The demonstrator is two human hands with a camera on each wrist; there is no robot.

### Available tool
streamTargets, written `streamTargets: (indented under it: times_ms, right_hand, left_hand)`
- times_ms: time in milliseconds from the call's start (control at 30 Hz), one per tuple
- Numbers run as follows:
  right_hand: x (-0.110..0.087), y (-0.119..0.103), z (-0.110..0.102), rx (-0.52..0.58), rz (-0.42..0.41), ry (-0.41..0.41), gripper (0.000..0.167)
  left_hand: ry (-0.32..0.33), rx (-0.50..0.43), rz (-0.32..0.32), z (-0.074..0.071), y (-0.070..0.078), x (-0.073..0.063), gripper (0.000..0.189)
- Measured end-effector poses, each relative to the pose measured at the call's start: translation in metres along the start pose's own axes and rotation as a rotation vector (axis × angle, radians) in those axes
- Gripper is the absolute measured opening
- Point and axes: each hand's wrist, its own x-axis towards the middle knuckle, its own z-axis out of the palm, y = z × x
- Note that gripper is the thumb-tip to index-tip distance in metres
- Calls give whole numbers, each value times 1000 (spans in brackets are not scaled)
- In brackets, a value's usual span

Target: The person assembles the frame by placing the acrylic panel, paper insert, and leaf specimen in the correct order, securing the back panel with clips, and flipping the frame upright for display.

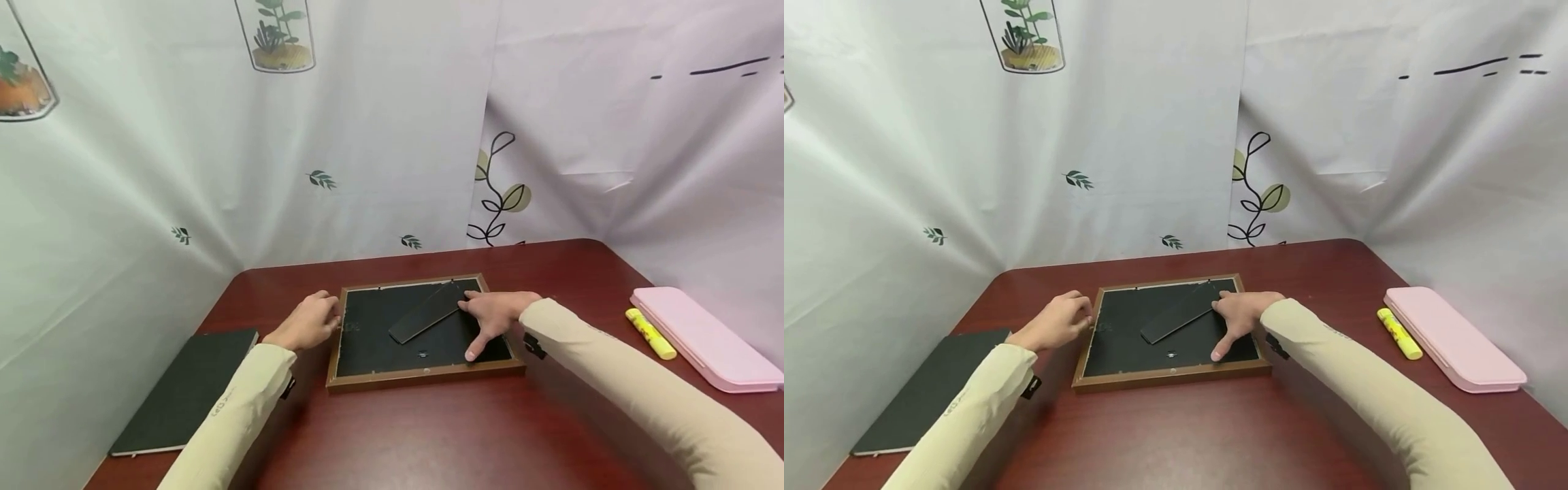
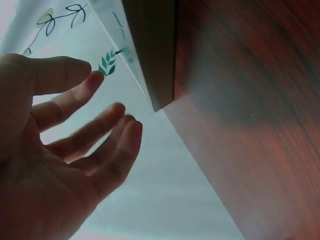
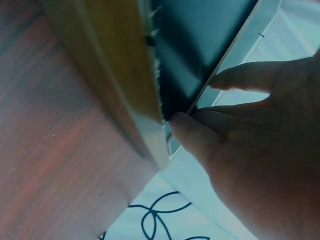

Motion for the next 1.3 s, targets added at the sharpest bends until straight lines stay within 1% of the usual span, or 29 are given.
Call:
streamTargets:
  times_ms: [133, 233, 333, 433, 500, 600, 733, 900, 1033, 1167, 1233, 1300]
  right_hand:
    - [2, -4, -3, -48, 26, -56, 126]
    - [3, -6, -4, -91, 32, -53, 122]
    - [4, -6, -4, -124, 22, -48, 120]
    - [5, -6, -4, -149, 8, -49, 121]
    - [5, -5, -4, -165, 9, -54, 121]
    - [6, -5, -6, -188, 16, -68, 122]
    - [7, -8, -7, -204, 27, -98, 122]
    - [8, -11, -9, -196, 49, -128, 123]
    - [9, -13, -11, -175, 56, -140, 123]
    - [9, -14, -9, -178, 40, -108, 121]
    - [7, -14, -7, -193, 5, -70, 119]
    - [4, -12, -4, -213, -48, -26, 115]
  left_hand:
    - [-62, -29, -74, 4, -4, 5, 8]
    - [-116, -78, -103, 9, -4, 11, 14]
    - [-165, -107, -133, 14, -3, 16, 31]
    - [-188, -84, -171, 16, -2, 20, 50]
    - [-189, -59, -186, 17, -2, 21, 55]
    - [-183, -45, -192, 16, -1, 23, 53]
    - [-188, -32, -178, 16, -1, 22, 49]
    - [-209, -7, -174, 15, 1, 22, 41]
    - [-216, 2, -188, 15, 2, 21, 37]
    - [-204, 10, -194, 16, 3, 20, 36]
    - [-200, 7, -192, 16, 3, 19, 35]
    - [-200, 6, -189, 16, 4, 18, 34]
